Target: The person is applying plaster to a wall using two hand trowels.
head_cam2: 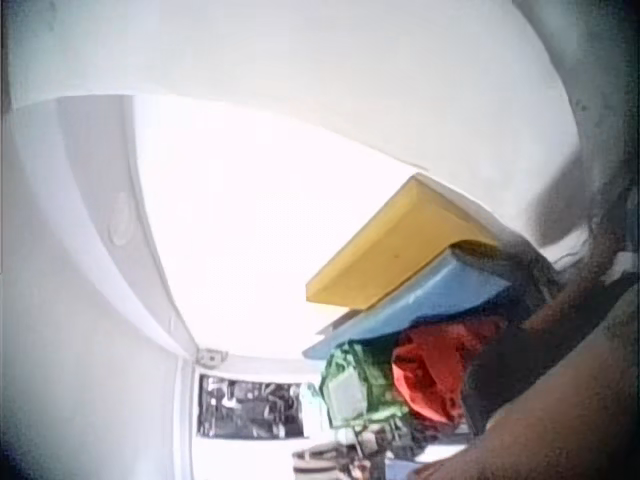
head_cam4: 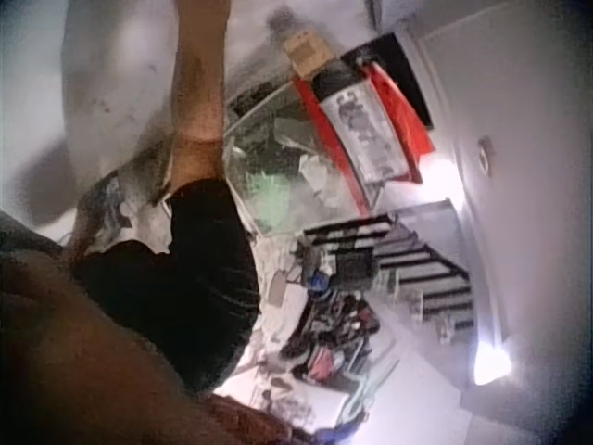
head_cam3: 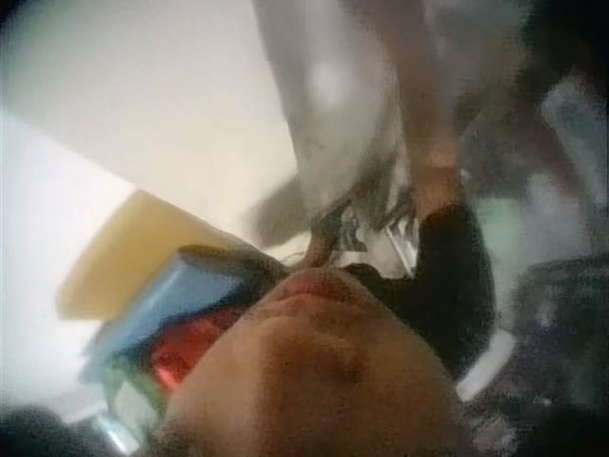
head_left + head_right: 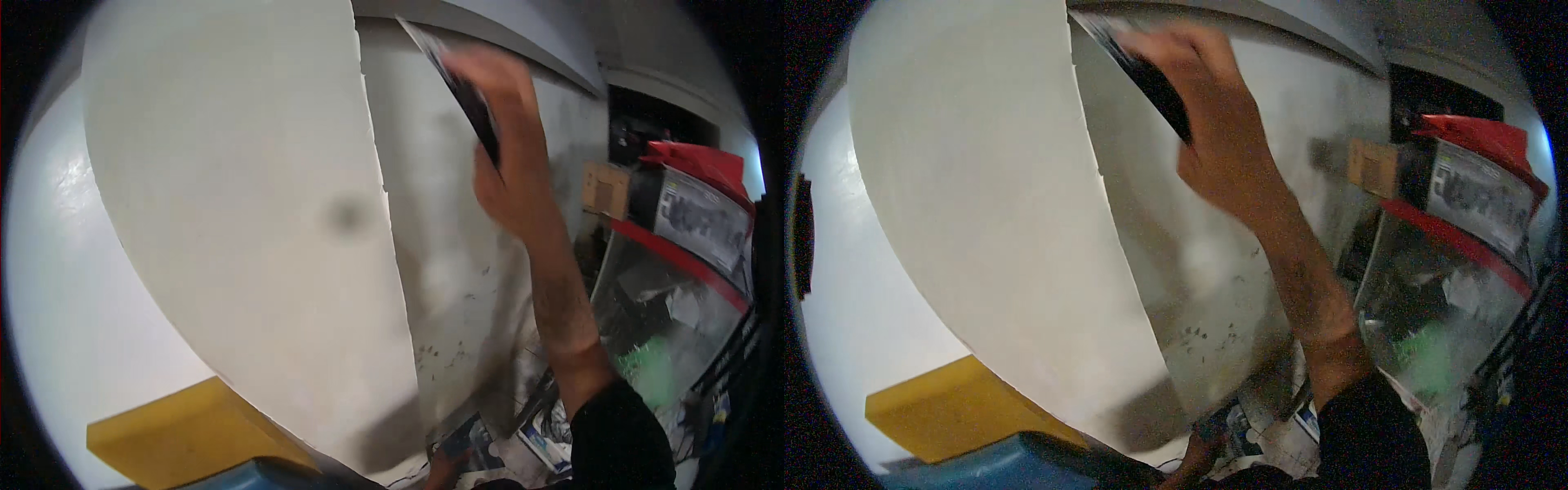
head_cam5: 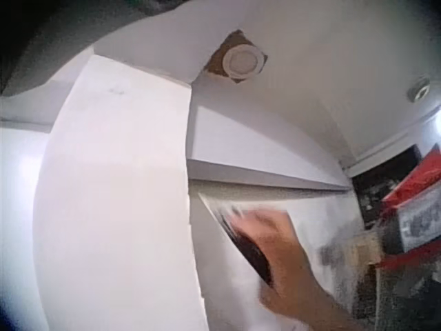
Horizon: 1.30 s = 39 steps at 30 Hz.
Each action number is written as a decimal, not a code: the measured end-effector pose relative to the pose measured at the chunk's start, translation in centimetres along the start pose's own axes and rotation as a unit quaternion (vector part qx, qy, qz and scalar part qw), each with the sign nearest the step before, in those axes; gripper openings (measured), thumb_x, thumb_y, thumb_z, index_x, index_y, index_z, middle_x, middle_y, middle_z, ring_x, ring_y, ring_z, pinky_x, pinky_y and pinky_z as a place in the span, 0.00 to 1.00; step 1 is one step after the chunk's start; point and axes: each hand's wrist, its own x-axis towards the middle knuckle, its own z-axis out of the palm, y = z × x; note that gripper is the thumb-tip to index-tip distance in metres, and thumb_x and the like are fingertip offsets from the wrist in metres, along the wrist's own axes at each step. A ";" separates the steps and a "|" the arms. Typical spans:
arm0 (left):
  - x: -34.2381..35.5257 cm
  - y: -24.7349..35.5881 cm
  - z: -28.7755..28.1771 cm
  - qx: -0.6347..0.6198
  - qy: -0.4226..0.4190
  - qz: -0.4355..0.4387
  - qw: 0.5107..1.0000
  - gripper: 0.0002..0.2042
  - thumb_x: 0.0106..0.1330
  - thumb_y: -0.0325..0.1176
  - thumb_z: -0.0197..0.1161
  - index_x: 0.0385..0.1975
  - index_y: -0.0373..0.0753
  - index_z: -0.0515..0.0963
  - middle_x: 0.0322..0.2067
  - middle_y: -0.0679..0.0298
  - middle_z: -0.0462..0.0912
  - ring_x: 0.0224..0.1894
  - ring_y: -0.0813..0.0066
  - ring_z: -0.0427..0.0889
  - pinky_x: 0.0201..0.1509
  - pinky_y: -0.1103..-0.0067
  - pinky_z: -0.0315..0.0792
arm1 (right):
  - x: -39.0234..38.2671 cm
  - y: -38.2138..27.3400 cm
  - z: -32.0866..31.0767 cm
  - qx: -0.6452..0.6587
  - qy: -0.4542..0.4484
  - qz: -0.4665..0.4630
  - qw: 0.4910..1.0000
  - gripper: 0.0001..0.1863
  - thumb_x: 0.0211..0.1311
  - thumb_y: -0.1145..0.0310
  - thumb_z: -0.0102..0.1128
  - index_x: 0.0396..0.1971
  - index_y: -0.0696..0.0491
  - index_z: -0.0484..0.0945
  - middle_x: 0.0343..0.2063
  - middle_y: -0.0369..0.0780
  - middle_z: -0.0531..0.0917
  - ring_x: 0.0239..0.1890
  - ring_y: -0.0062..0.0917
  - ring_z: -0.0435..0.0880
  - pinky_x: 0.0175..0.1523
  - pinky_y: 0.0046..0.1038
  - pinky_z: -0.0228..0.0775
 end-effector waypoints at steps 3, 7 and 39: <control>1.5 -2.9 -2.8 0.067 -0.088 0.031 0.993 0.20 0.54 0.42 0.60 0.42 0.36 0.70 0.43 0.55 0.72 0.43 0.67 0.71 0.49 0.75 0.63 | 6.0 -1.5 1.3 -0.083 0.028 -0.099 0.991 0.32 0.33 0.89 0.38 0.46 0.53 0.67 0.44 0.43 0.69 0.49 0.38 0.66 0.55 0.31 0.57; 0.1 -2.7 -4.0 0.096 -0.051 0.075 0.991 0.20 0.54 0.42 0.59 0.43 0.37 0.71 0.43 0.55 0.72 0.44 0.63 0.71 0.50 0.74 0.63 | 9.2 -2.2 1.8 -0.015 -0.030 -0.015 0.999 0.32 0.36 0.90 0.36 0.48 0.55 0.63 0.41 0.48 0.65 0.44 0.42 0.66 0.51 0.28 0.57; -3.3 -3.9 -7.2 -0.156 -0.012 -0.062 0.986 0.21 0.42 0.20 0.64 0.40 0.33 0.70 0.38 0.60 0.75 0.38 0.69 0.73 0.42 0.74 0.67 | -8.4 -11.6 2.8 -0.140 -0.176 0.170 0.959 0.34 0.33 0.81 0.55 0.49 0.45 0.67 0.48 0.42 0.66 0.51 0.39 0.65 0.56 0.55 0.47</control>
